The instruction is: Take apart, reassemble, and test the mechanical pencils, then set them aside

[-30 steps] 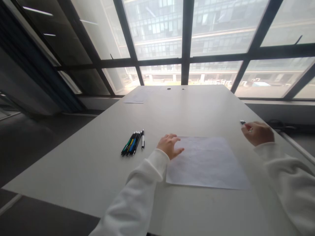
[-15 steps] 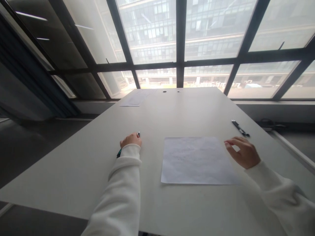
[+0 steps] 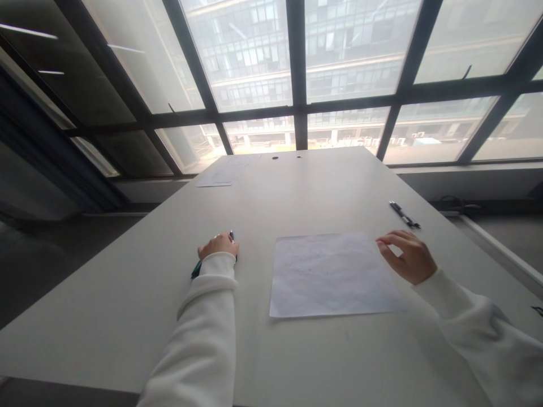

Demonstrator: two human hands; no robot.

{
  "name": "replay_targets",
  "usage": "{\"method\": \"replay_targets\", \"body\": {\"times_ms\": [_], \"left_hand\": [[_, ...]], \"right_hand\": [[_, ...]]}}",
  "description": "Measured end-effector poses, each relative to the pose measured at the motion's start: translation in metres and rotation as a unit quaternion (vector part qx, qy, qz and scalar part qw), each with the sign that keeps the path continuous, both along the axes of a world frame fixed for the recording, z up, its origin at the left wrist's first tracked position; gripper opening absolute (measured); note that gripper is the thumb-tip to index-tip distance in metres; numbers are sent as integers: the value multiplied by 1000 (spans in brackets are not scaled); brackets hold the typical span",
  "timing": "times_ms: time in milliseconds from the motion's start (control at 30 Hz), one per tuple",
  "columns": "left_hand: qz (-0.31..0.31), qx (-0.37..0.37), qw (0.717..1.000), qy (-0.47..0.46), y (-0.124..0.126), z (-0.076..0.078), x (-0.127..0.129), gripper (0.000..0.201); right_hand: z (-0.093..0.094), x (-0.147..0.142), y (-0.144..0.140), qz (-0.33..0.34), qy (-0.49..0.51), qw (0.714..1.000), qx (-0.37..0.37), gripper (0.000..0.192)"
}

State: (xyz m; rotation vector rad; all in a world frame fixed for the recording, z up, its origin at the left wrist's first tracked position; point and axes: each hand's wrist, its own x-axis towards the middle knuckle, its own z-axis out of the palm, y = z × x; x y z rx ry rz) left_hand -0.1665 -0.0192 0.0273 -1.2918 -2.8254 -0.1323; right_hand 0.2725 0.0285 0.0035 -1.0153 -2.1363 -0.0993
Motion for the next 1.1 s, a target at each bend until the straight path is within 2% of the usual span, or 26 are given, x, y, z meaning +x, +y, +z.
{"method": "replay_targets", "body": {"times_ms": [400, 600, 800, 933, 1033, 1100], "left_hand": [[-30, 40, 999, 11, 0, 4, 20, 32], [-144, 86, 984, -67, 6, -4, 36, 33], [-290, 190, 929, -129, 3, -12, 90, 27], [-353, 178, 898, -195, -3, -17, 113, 24], [-367, 158, 892, -211, -3, -21, 113, 26], [-368, 149, 892, -215, -2, -23, 110, 26]], "right_hand": [[3, -1, 0, -2, 6, 1000, 0, 16], [2, -4, 0, 0, 4, 1000, -5, 15], [1, -8, 1, 9, -16, 999, -34, 16], [-7, -11, 2, 55, -68, 992, -91, 27], [-17, -12, 4, 84, -120, 982, -123, 40], [-22, -11, 4, 90, -143, 977, -132, 41]]}}
